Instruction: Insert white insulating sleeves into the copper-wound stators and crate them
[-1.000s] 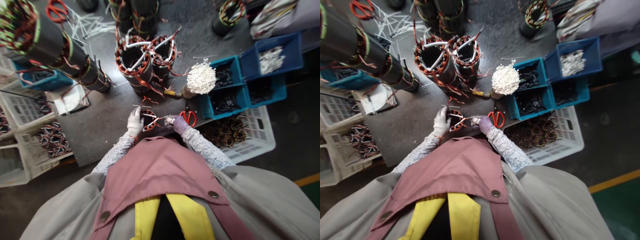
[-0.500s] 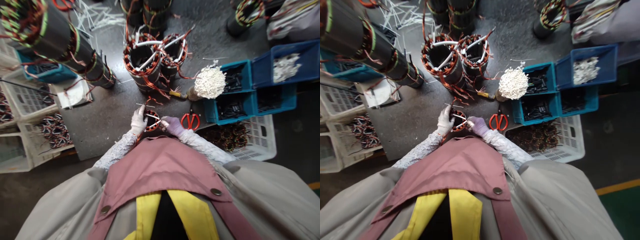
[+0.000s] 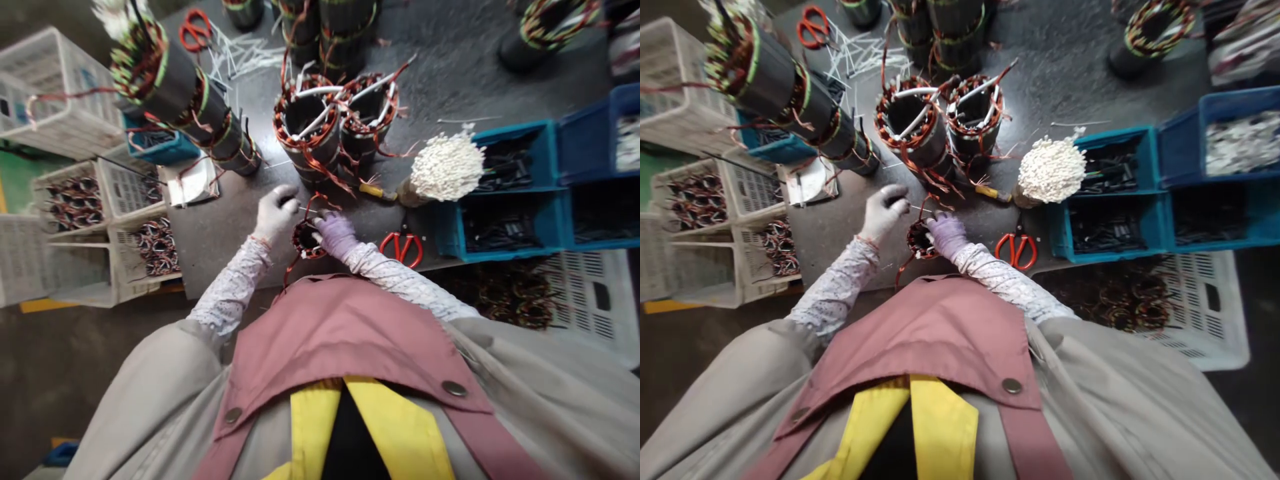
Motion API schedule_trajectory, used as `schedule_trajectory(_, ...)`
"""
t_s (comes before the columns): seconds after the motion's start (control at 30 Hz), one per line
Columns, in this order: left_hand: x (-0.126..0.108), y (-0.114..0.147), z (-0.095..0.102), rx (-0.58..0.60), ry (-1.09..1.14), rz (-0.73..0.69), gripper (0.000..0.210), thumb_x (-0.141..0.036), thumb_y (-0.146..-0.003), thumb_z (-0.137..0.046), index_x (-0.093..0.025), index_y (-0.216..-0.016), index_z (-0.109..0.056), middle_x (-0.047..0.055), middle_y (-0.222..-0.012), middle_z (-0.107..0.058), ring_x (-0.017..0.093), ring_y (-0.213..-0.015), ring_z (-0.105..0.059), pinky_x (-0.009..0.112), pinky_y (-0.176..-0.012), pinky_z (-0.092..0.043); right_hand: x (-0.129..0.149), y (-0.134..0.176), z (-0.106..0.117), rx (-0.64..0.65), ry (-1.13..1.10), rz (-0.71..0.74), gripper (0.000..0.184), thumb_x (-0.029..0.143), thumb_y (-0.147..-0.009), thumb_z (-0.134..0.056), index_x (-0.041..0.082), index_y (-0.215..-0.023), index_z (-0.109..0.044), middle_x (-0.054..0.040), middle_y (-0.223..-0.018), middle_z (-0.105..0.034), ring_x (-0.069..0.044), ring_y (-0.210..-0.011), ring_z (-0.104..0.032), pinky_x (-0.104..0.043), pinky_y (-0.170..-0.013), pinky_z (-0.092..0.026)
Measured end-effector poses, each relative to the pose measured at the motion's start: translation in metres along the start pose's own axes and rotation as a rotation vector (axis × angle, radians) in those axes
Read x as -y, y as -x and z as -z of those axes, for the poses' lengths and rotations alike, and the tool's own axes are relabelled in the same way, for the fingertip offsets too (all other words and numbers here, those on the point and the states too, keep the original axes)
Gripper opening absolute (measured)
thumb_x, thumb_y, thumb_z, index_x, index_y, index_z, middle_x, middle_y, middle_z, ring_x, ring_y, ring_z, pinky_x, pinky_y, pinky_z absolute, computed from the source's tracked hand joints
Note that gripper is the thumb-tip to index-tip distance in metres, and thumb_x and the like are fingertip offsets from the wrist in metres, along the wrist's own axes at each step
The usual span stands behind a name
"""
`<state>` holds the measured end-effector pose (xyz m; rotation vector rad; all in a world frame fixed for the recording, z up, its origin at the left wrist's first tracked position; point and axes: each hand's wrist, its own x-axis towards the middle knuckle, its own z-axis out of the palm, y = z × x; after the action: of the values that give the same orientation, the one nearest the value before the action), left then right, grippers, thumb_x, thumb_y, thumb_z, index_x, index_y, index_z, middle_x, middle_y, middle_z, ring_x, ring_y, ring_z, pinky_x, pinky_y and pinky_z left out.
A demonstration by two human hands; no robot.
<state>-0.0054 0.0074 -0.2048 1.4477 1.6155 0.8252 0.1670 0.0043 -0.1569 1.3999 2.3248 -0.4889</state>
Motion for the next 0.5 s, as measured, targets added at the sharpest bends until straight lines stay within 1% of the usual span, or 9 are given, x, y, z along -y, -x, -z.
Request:
schedule_trajectory(0.03, 0.002, 0.001, 0.005, -0.033, 0.055, 0.012, 0.042, -0.023, -0.087, -0.054, -0.013, -0.127, -0.065, 0.010, -0.117, -0.073, 0.020, -0.103, -0.068, 0.036, -0.099, -0.054, 0.004, -0.006, -0.002, -0.009, 0.018, 0.006, 0.041, 0.031, -0.097, -0.053, 0.015, -0.132, -0.065, -0.0199, -0.146, -0.053, -0.034, -0.124, -0.054, -0.044, -0.098, -0.045)
schedule_trajectory(0.07, 0.003, 0.005, 0.008, -0.032, 0.061, 0.016, 0.045, -0.024, -0.086, -0.056, -0.012, -0.129, -0.063, 0.011, -0.119, -0.072, 0.021, -0.104, -0.068, 0.037, -0.100, -0.053, 0.008, -0.011, -0.005, -0.026, 0.031, 0.014, 0.039, 0.029, -0.098, -0.050, 0.015, -0.131, -0.066, -0.0200, -0.144, -0.055, -0.033, -0.122, -0.054, -0.044, -0.097, -0.044)
schedule_trajectory(0.13, 0.005, 0.016, 0.009, 0.044, -0.055, 0.025, 0.053, -0.027, -0.082, -0.064, -0.013, -0.133, -0.061, 0.012, -0.126, -0.069, 0.024, -0.110, -0.067, 0.040, -0.103, -0.052, 0.011, -0.020, -0.009, -0.061, 0.033, 0.038, 0.038, 0.024, -0.100, -0.041, 0.015, -0.124, -0.070, -0.0201, -0.136, -0.060, -0.032, -0.117, -0.056, -0.044, -0.095, -0.043)
schedule_trajectory(0.2, 0.006, 0.029, 0.001, 0.142, -0.216, 0.076, 0.064, -0.029, -0.078, -0.070, -0.017, -0.140, -0.056, 0.014, -0.134, -0.065, 0.029, -0.115, -0.066, 0.043, -0.103, -0.052, 0.010, -0.029, -0.012, -0.084, -0.015, 0.058, 0.037, 0.022, -0.098, -0.042, 0.016, -0.116, -0.074, -0.0187, -0.131, -0.063, -0.031, -0.114, -0.058, -0.043, -0.094, -0.043)
schedule_trajectory(0.27, 0.007, 0.039, -0.010, 0.198, -0.318, 0.141, 0.068, -0.028, -0.080, -0.070, -0.020, -0.145, -0.053, 0.014, -0.139, -0.060, 0.031, -0.120, -0.064, 0.044, -0.104, -0.051, 0.006, -0.036, -0.015, -0.091, -0.141, 0.048, 0.031, 0.022, -0.094, -0.051, 0.016, -0.110, -0.077, -0.0152, -0.128, -0.066, -0.029, -0.113, -0.059, -0.040, -0.096, -0.044)
schedule_trajectory(0.33, 0.008, 0.044, -0.021, 0.194, -0.330, 0.195, 0.065, -0.026, -0.083, -0.066, -0.021, -0.146, -0.051, 0.013, -0.140, -0.060, 0.030, -0.123, -0.062, 0.042, -0.106, -0.050, -0.001, -0.040, -0.017, -0.080, -0.317, 0.009, 0.025, 0.022, -0.089, -0.059, 0.017, -0.105, -0.078, -0.0106, -0.123, -0.069, -0.026, -0.111, -0.061, -0.035, -0.097, -0.047)
schedule_trajectory(0.4, 0.008, 0.046, -0.027, 0.156, -0.313, 0.238, 0.063, -0.027, -0.087, -0.063, -0.020, -0.148, -0.048, 0.013, -0.141, -0.059, 0.029, -0.124, -0.061, 0.040, -0.107, -0.048, -0.010, -0.038, -0.016, -0.079, -0.486, -0.006, 0.023, 0.021, -0.087, -0.061, 0.017, -0.100, -0.079, -0.0069, -0.115, -0.072, -0.023, -0.107, -0.064, -0.032, -0.095, -0.049)
schedule_trajectory(0.47, 0.005, 0.046, -0.027, 0.127, -0.355, 0.226, 0.066, -0.029, -0.088, -0.063, -0.018, -0.151, -0.044, 0.015, -0.146, -0.055, 0.029, -0.127, -0.059, 0.040, -0.108, -0.047, -0.020, -0.029, -0.013, -0.144, -0.569, 0.025, 0.024, 0.022, -0.089, -0.058, 0.019, -0.102, -0.078, -0.0052, -0.113, -0.073, -0.022, -0.106, -0.065, -0.032, -0.096, -0.050)
schedule_trajectory(0.5, 0.001, 0.044, -0.025, 0.134, -0.410, 0.179, 0.068, -0.030, -0.088, -0.065, -0.018, -0.151, -0.043, 0.016, -0.150, -0.052, 0.031, -0.130, -0.057, 0.041, -0.109, -0.046, -0.024, -0.022, -0.011, -0.201, -0.560, 0.043, 0.025, 0.024, -0.091, -0.057, 0.019, -0.104, -0.078, -0.0056, -0.115, -0.073, -0.023, -0.109, -0.064, -0.034, -0.098, -0.049)
